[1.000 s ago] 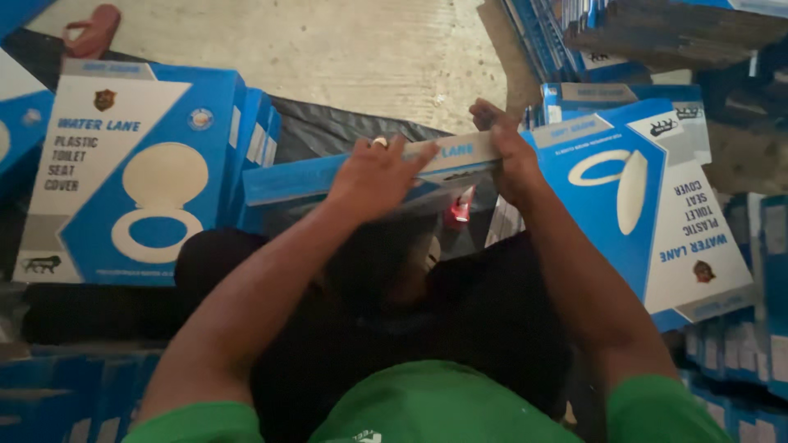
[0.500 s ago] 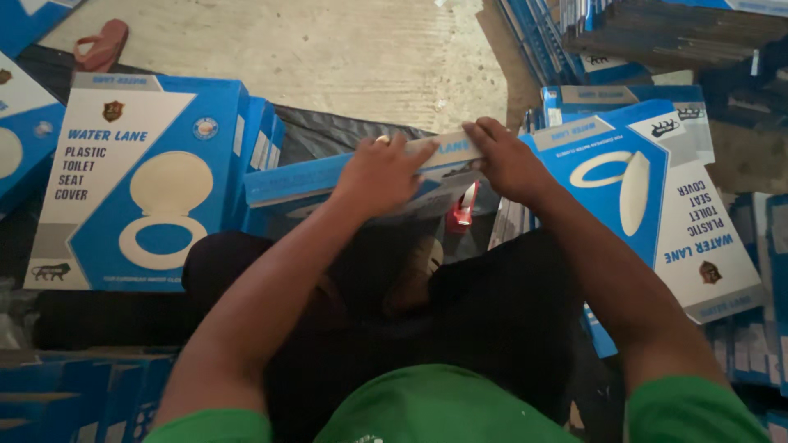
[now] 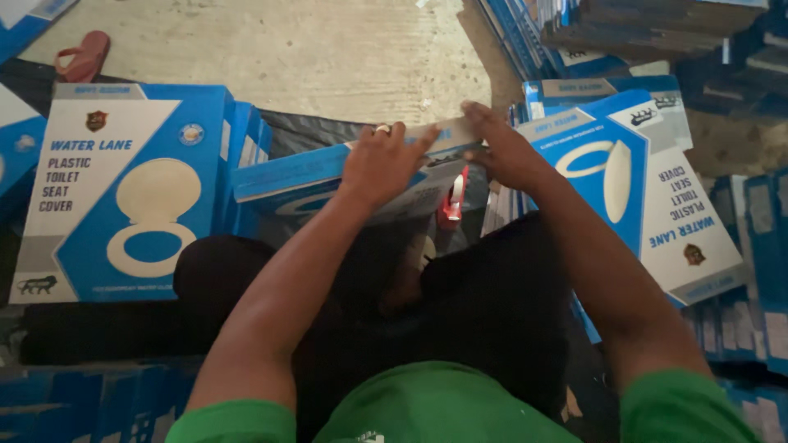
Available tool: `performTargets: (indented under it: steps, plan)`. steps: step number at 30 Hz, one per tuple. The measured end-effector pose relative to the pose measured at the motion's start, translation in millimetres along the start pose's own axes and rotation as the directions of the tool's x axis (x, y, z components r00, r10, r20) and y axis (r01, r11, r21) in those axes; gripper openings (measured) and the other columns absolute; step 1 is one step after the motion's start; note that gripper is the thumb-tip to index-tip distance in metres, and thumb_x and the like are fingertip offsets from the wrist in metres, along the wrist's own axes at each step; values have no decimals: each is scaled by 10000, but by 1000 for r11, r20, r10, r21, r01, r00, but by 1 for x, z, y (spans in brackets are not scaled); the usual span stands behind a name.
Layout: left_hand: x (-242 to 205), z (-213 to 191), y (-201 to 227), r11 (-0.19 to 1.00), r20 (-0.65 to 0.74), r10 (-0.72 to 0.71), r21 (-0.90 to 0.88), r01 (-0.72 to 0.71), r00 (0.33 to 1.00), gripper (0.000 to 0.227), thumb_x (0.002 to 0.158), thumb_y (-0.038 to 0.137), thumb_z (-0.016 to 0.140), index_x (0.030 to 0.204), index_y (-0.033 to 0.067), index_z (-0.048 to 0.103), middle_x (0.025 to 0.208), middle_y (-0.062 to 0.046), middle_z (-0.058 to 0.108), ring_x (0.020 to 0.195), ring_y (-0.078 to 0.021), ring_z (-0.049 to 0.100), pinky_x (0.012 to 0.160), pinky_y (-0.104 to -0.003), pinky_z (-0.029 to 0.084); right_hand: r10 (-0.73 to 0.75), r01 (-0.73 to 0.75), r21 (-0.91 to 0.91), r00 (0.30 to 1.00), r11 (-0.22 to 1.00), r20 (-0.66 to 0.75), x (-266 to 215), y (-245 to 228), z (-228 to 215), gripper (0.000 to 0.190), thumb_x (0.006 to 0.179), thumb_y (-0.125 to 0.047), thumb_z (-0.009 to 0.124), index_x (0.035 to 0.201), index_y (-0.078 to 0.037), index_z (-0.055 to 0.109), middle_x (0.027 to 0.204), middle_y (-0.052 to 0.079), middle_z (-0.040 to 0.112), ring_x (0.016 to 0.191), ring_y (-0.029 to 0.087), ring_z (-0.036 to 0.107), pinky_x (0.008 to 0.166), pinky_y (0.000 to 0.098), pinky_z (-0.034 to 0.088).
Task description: The person sits on the floor and repeatedly folds flat cardboard boxes into rectangular packages. They use a handheld tape dispenser to seal the boxes and place the finished packages into a stack.
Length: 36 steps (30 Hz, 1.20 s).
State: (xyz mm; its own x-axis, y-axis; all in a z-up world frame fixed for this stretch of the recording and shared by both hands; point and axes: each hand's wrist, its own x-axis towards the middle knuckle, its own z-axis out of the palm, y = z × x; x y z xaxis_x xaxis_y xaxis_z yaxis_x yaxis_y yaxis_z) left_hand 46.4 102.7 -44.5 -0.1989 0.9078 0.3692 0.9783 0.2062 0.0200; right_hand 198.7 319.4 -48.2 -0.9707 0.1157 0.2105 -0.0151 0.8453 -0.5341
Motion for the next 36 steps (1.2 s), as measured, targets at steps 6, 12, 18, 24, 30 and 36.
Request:
performTargets:
  steps: [6,12,18,24,30,36]
  plan:
    - [3,8,1,999,54,-32,31,31,998,481,992,400,613,1454,274,568,990,-126,668,870,-316,689,763,-474,495,-144,168,-553,986,816,86,6,-7,2,581,909,-235,737,1414,-46,520,1508,174,471,1413,347,466,1076,562,393]
    - [9,-2,-5,1000,72,-12,3,12,997,522,953,377,611,1458,262,548,1063,-125,666,912,-312,693,803,-498,510,-281,203,-372,945,906,-167,11,-13,22,550,865,5,664,1410,-35,597,1429,173,576,1377,371,540,1062,449,529]
    - [-7,-24,-33,996,290,14,-88,12,957,537,982,386,579,1508,323,490,1181,-221,626,893,-387,683,709,-509,531,-351,262,-321,900,910,-259,13,-2,31,580,788,-119,754,1339,-8,611,1375,215,584,1323,407,526,1034,486,513]
    - [-13,-23,-33,999,196,-5,47,-4,981,470,1032,373,587,1499,344,532,1183,-189,651,894,-362,698,734,-489,543,-215,141,-391,964,910,-154,23,9,28,534,904,24,702,1414,-134,670,1500,125,601,1429,341,537,1050,415,544]
    - [-12,-20,-47,995,161,10,95,-26,987,495,1010,371,638,1500,334,574,1249,-165,653,924,-355,694,781,-502,532,498,-328,472,814,819,-298,-40,122,51,304,1025,-128,620,1325,-95,653,1303,146,699,1147,309,715,949,385,563]
    - [-6,-16,-54,996,203,-64,71,50,977,496,1015,358,689,1503,334,608,1279,-189,650,931,-339,696,789,-485,519,743,-735,243,665,632,76,-178,201,214,373,923,-265,777,1182,0,733,1051,189,740,923,307,697,776,461,537]
